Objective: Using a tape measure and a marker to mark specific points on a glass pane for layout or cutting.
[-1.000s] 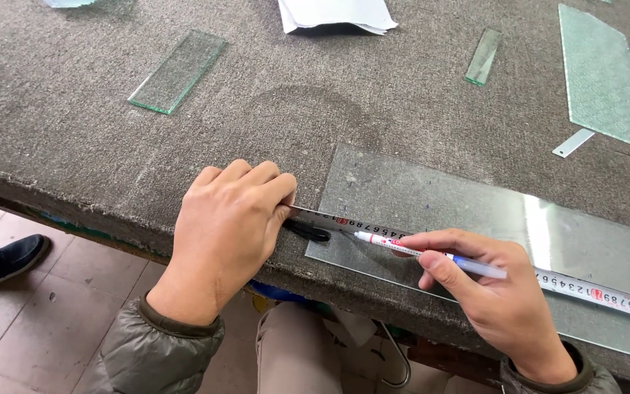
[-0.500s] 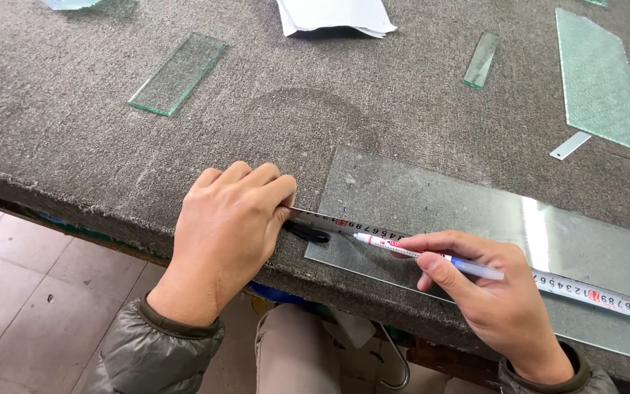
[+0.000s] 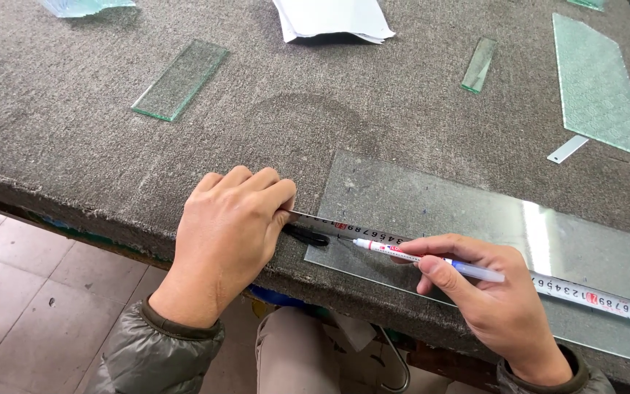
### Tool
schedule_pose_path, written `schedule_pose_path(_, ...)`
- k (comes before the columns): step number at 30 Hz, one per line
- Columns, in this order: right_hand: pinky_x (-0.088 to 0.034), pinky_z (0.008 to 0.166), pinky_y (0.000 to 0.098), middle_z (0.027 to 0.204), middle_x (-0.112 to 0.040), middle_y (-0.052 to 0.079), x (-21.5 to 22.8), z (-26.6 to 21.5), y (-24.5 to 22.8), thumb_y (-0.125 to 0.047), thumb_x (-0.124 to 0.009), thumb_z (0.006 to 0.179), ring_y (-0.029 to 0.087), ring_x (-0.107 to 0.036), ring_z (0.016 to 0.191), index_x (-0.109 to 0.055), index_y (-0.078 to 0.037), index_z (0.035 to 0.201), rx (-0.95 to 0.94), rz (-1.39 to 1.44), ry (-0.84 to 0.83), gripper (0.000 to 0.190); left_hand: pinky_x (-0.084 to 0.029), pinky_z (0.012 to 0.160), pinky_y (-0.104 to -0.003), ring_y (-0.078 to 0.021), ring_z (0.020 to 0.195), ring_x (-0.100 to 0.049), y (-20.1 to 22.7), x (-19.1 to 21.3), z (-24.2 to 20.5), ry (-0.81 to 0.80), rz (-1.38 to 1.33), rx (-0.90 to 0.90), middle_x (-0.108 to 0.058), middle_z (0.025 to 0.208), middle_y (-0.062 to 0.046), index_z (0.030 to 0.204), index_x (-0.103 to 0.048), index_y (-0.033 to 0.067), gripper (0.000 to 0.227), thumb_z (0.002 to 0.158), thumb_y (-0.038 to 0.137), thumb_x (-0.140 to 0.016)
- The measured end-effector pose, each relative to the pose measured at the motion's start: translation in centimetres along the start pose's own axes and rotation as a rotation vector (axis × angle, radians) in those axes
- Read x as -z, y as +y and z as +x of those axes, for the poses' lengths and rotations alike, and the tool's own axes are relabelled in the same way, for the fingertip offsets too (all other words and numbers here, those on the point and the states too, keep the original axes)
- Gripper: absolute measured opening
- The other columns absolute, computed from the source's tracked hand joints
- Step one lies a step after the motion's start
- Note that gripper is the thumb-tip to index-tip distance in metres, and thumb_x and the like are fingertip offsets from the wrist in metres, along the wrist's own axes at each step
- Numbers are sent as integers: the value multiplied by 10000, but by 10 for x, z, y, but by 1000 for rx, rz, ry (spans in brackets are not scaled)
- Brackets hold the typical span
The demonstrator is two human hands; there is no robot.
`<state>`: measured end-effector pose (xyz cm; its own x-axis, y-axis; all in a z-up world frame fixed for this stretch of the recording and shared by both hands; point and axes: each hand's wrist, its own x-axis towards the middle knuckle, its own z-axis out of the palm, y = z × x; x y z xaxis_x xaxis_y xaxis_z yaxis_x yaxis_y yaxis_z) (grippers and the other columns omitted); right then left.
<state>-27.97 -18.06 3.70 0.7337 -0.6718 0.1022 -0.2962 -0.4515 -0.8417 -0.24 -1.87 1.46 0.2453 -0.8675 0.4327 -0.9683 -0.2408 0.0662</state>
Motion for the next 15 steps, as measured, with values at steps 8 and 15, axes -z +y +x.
schedule_pose_path(8,-551,726,254,668,-842,88,3,-1,-3,-198,-695,1006,136,-748,658,-928,-25,1047,92,150,-6,293,-445,766,-441,-254,834,-594,0,4,1,-34,-94,56,-628,842,67,907,-617,257,119,1025,248,-627)
schedule_pose_path(15,-649,680,329,886,-908,248,15,-41,21,-199,-659,1030,238,-784,564,-845,41,1030,183,422,146,304,-473,809,-403,-208,839,-614,3,11,-2,-23,-186,111,-698,769,137,857,-631,281,127,926,199,-700)
